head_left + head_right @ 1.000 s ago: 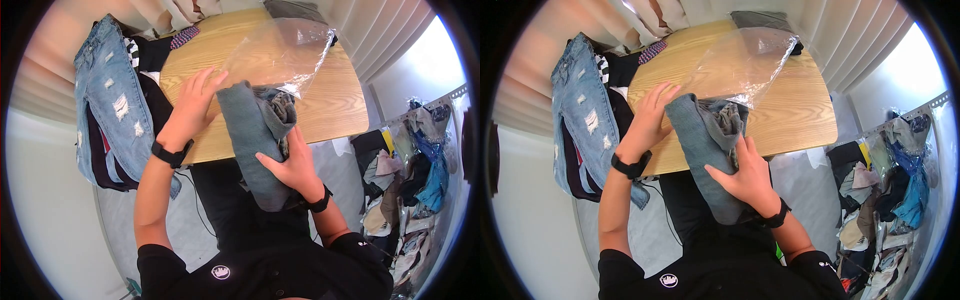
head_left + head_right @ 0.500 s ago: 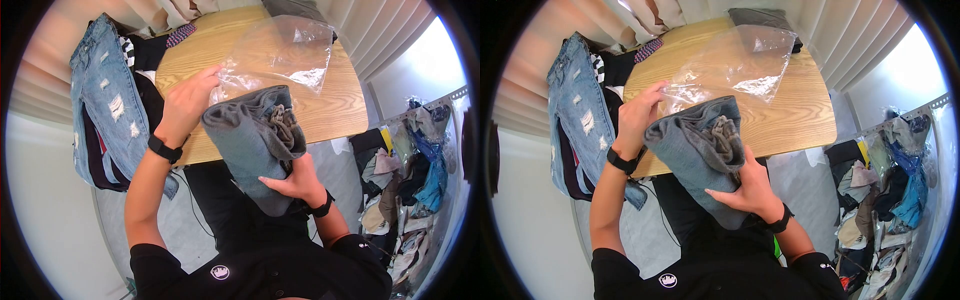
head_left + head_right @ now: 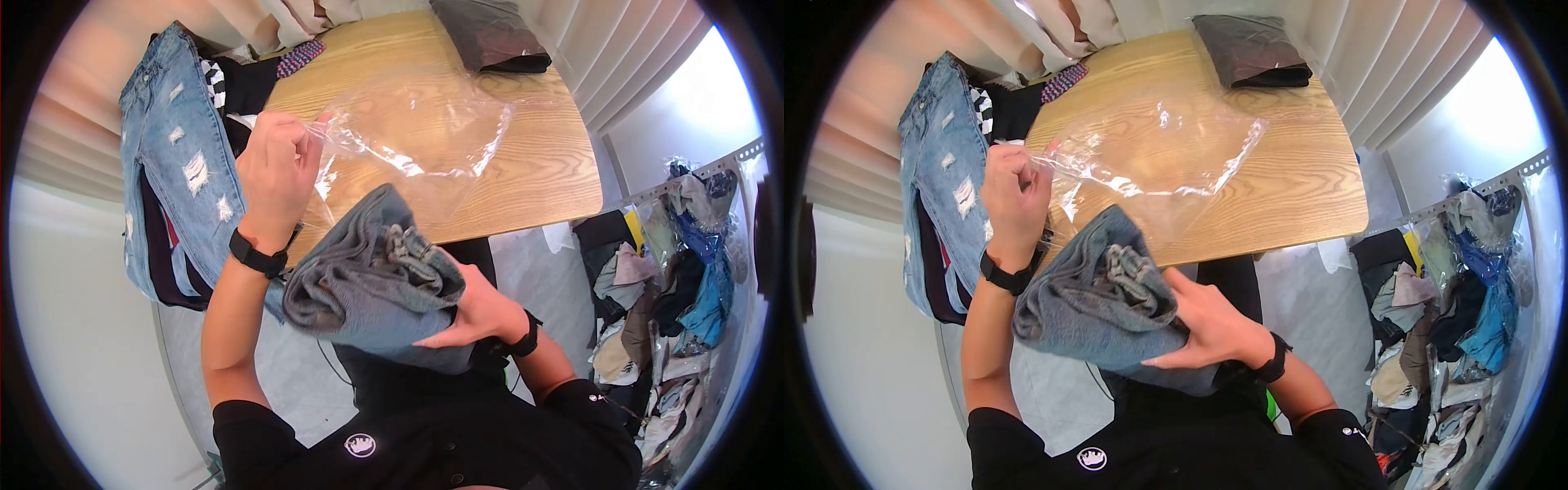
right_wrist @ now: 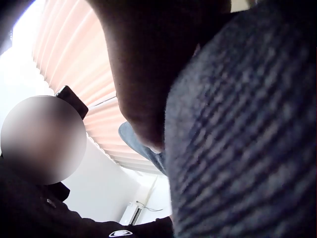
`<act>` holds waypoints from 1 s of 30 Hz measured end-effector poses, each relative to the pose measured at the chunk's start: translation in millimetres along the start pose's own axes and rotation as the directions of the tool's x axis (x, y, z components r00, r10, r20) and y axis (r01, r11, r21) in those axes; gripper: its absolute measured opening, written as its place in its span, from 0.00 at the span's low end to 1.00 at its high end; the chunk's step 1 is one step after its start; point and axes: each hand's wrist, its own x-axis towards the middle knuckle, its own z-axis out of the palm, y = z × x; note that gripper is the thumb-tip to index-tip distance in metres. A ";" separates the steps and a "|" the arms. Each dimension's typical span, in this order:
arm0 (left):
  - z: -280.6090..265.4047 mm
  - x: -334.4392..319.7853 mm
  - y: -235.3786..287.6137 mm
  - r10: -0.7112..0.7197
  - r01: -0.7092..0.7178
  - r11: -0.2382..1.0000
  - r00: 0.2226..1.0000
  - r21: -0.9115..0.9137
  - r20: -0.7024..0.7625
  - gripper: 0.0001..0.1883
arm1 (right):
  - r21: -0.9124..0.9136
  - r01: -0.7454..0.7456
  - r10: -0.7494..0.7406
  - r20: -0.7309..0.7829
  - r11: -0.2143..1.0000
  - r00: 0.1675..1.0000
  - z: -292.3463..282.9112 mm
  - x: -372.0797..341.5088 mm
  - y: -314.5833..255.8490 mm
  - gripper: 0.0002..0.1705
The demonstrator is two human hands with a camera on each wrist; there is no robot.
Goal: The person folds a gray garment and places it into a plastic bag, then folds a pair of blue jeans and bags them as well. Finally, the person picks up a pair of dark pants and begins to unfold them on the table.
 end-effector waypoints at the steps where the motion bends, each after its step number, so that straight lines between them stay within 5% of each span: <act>1: -1.4 0.8 1.3 0.000 0.000 1.000 1.000 0.000 0.000 0.19 | 0.026 -0.011 0.010 0.059 1.000 0.998 1.4 -0.6 -1.7 0.45; 13: -40.8 28.6 38.6 -0.049 0.044 0.999 0.976 0.029 0.212 0.22 | -0.007 -0.055 0.056 0.081 0.998 0.995 18.8 4.6 -10.8 0.48; 19: -49.2 26.5 28.1 -0.091 0.107 0.992 0.973 -0.068 0.211 0.16 | -0.120 -0.149 0.135 -0.115 0.982 0.984 19.6 3.6 -14.2 0.41; 24: -61.8 23.8 40.6 0.068 -0.023 0.991 0.938 -0.133 0.340 0.31 | -0.157 -0.335 0.296 -0.225 0.929 0.928 14.7 4.6 -6.2 0.39; 27: -62.0 20.3 63.2 0.120 -0.059 0.984 0.916 -0.167 0.383 0.30 | -0.202 -0.415 0.366 -0.241 0.887 0.899 11.8 11.7 -9.8 0.39; 30: -64.2 16.6 91.9 0.216 -0.155 0.974 0.859 -0.166 0.464 0.26 | -0.219 -0.348 0.261 -0.346 0.911 0.901 14.6 16.9 -5.7 0.38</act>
